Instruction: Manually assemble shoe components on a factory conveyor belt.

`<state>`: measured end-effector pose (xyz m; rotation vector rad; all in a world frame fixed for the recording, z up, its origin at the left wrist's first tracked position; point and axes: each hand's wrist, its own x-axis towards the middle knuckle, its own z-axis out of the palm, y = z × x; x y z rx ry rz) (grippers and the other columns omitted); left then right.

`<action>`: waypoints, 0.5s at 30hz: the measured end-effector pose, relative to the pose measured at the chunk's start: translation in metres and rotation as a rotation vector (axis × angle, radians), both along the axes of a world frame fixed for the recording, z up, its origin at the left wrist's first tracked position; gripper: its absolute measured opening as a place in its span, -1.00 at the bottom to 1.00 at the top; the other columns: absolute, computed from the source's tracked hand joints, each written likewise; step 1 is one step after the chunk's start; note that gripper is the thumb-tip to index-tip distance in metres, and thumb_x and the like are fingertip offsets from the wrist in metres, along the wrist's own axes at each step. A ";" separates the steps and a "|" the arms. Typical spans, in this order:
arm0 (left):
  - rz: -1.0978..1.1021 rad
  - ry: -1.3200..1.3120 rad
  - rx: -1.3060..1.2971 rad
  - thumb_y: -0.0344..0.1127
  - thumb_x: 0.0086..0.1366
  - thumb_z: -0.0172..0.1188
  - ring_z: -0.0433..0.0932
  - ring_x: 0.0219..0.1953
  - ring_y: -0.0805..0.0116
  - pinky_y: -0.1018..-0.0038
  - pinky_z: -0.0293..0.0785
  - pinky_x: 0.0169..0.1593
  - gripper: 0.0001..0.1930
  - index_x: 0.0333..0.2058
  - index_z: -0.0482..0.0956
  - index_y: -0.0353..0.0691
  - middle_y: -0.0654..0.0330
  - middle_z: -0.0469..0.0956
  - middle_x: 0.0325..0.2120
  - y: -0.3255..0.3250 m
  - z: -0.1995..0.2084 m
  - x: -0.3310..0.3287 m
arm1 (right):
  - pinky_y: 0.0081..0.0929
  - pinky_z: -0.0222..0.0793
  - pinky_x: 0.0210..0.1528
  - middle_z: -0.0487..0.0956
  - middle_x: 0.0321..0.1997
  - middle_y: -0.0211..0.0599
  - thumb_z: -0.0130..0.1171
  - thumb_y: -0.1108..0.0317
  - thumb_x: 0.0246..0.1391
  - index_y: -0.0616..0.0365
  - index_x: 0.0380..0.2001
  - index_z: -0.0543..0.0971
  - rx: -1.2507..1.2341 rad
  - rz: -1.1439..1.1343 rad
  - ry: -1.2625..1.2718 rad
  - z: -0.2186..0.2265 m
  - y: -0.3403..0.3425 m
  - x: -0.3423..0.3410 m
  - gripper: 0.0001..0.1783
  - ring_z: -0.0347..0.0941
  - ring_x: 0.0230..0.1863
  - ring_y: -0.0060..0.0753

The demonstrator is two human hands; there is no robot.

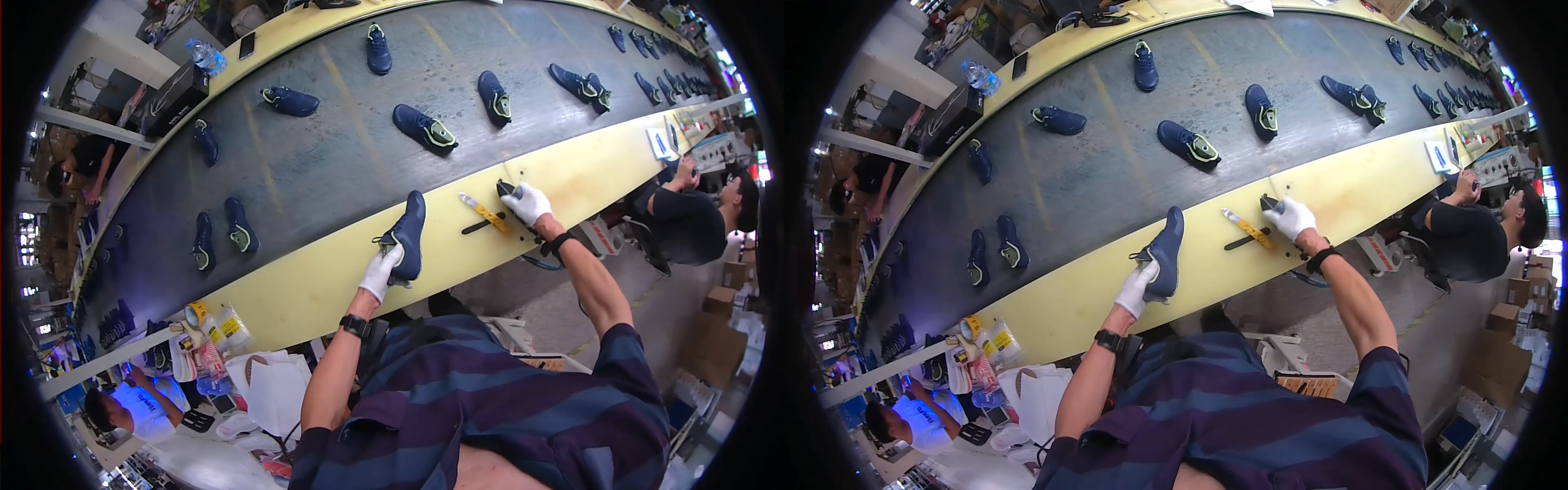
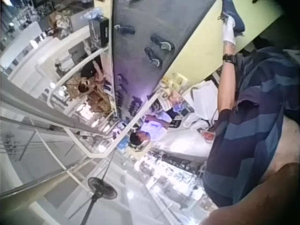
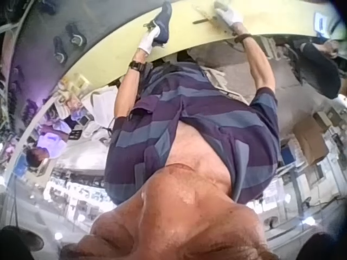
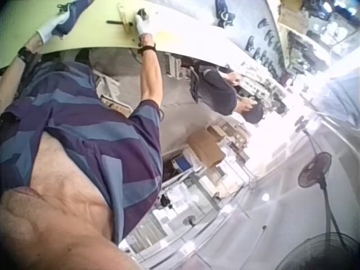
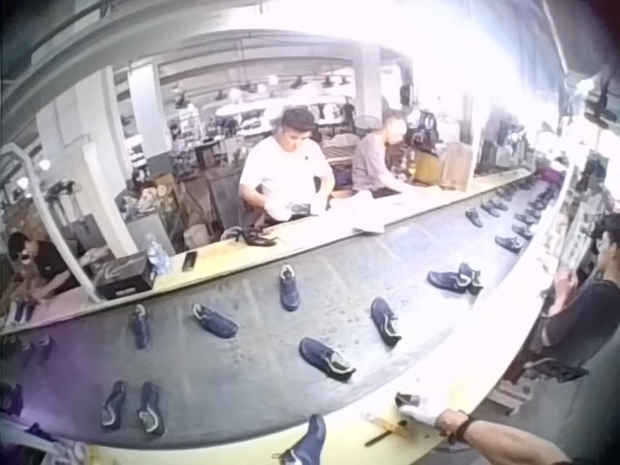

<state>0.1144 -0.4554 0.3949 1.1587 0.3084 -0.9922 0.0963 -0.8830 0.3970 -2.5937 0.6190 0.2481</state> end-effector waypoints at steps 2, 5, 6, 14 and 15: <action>-0.211 -0.239 0.366 0.15 0.49 0.17 0.71 -0.20 0.26 0.29 0.72 -0.42 -0.38 0.23 0.45 -0.26 0.05 0.65 -0.11 0.001 -0.048 0.005 | -0.06 0.56 -0.16 0.70 -0.37 0.08 0.42 -0.08 0.10 0.19 -0.34 0.66 0.016 0.050 -0.005 0.012 0.034 0.000 -0.52 0.67 -0.25 0.19; -0.321 -0.245 0.443 0.11 0.50 0.16 0.70 -0.20 0.28 0.36 0.67 -0.49 -0.41 0.24 0.46 -0.27 0.08 0.66 -0.18 -0.003 -0.086 0.003 | -0.13 0.56 -0.23 0.69 -0.41 0.04 0.50 -0.04 0.05 0.19 -0.35 0.65 0.194 0.086 -0.062 0.043 0.093 -0.001 -0.53 0.69 -0.32 0.08; -0.290 -0.237 0.450 0.05 0.49 0.18 0.70 -0.17 0.28 0.34 0.67 -0.36 -0.46 0.20 0.50 -0.29 0.08 0.68 -0.21 -0.006 -0.091 0.001 | -0.14 0.57 -0.25 0.70 -0.42 0.00 0.52 -0.02 0.06 0.20 -0.34 0.64 0.241 0.112 -0.045 0.052 0.115 0.001 -0.54 0.70 -0.34 0.04; -0.360 -0.557 0.681 -0.15 0.42 0.20 0.67 0.01 -0.16 0.10 0.55 0.08 -0.57 0.13 0.57 -0.31 -0.20 0.68 -0.06 -0.013 -0.107 -0.005 | -0.14 0.55 -0.25 0.70 -0.39 0.01 0.47 -0.09 0.10 0.16 -0.29 0.65 0.365 0.169 0.079 0.034 0.211 0.018 -0.51 0.67 -0.32 0.14; -0.322 -0.579 0.663 -0.15 0.40 0.21 0.64 0.05 -0.22 0.08 0.54 0.10 -0.57 0.13 0.57 -0.30 -0.24 0.67 -0.04 -0.008 -0.109 -0.005 | -0.14 0.55 -0.25 0.70 -0.39 0.01 0.47 -0.09 0.10 0.16 -0.29 0.65 0.369 0.187 0.078 0.032 0.214 0.020 -0.51 0.67 -0.32 0.14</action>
